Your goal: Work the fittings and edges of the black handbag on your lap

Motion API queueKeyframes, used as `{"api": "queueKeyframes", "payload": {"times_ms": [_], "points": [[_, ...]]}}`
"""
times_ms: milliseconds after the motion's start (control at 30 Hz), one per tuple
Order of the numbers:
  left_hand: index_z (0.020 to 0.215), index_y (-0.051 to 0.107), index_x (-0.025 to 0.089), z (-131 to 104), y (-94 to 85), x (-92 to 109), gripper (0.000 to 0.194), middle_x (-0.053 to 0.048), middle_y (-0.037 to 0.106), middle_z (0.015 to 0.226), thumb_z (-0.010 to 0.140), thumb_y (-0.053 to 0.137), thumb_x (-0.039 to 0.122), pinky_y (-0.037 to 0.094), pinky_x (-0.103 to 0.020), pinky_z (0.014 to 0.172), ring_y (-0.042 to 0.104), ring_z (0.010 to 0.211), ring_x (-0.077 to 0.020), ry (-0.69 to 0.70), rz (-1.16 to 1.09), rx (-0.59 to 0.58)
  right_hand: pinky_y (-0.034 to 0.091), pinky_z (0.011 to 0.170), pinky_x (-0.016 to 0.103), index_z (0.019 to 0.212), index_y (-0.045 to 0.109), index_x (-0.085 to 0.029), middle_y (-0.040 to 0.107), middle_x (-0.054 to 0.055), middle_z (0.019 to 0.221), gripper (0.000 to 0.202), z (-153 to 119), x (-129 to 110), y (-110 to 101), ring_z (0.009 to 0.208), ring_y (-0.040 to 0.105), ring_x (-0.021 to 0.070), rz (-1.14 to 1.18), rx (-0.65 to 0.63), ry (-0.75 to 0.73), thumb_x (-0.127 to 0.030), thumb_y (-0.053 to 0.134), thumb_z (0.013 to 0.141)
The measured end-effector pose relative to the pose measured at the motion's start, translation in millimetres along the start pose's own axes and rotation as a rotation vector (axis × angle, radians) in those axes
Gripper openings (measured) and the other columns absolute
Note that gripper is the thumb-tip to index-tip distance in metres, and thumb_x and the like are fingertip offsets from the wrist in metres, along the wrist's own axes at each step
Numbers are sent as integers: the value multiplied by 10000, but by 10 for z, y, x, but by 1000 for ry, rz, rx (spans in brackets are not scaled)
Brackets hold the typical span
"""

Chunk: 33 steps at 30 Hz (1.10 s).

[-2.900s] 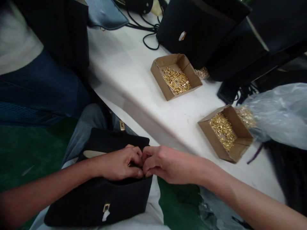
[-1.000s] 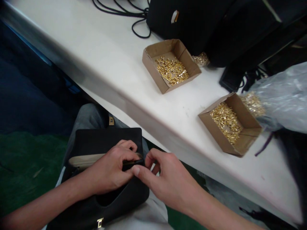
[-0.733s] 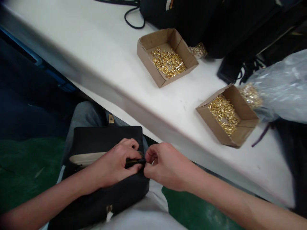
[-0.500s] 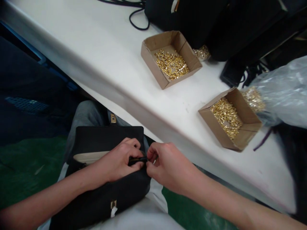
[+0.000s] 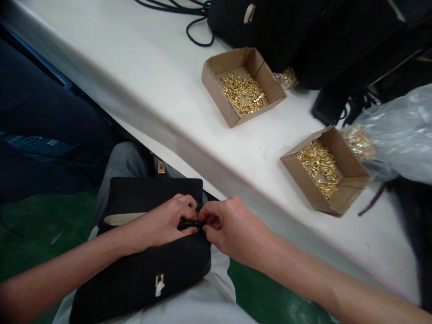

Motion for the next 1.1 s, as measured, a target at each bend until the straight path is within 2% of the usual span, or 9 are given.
{"api": "queueKeyframes", "payload": {"times_ms": [200,433,600,900,1000,1100], "points": [[892,822,194,11,-37,-9,62,-61,724,1101,939,825,234,490,-358,1031,668,1111,-236,-8,-3,5,538,631,243,950,800,-220,767,-46,763,272,23,16,9,675,735,165,33,18,-9,-23,649,838],[828,817,202,-11,-36,3,60,-40,711,1023,882,837,219,487,-341,960,675,1040,-217,-28,-40,47,534,639,231,961,823,-222,769,-51,779,204,33,-64,-56,696,731,151,-1,-75,-3,-59,707,926],[719,764,188,24,-45,-1,135,-38,725,959,829,838,161,489,-307,846,673,946,-191,-43,-85,88,508,612,227,919,785,-209,732,-68,738,263,60,-77,-45,660,697,138,-37,-60,-11,20,668,866],[785,773,187,14,-90,-11,135,-54,749,992,910,807,224,508,-304,861,698,1001,-209,40,-97,-29,464,550,221,831,734,-203,666,-93,663,292,116,-37,24,589,641,124,12,-6,-58,72,646,789],[784,767,183,20,-82,-19,129,-54,746,967,910,787,203,511,-307,871,695,996,-210,40,-94,-9,471,560,217,841,749,-199,680,-90,672,290,131,-37,12,605,657,127,6,-2,-53,67,646,785],[735,743,182,32,-57,-11,136,-42,725,911,855,793,141,498,-309,866,688,966,-203,13,-85,51,461,551,212,869,764,-196,699,-84,687,281,123,-12,2,620,651,129,22,-57,-3,50,644,804]]}}
Point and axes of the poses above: each hand's wrist, its own z-axis towards the middle knuckle, its own y-axis out of the palm, x = y × z, the point moved 7 cm from there along z, towards the middle knuckle
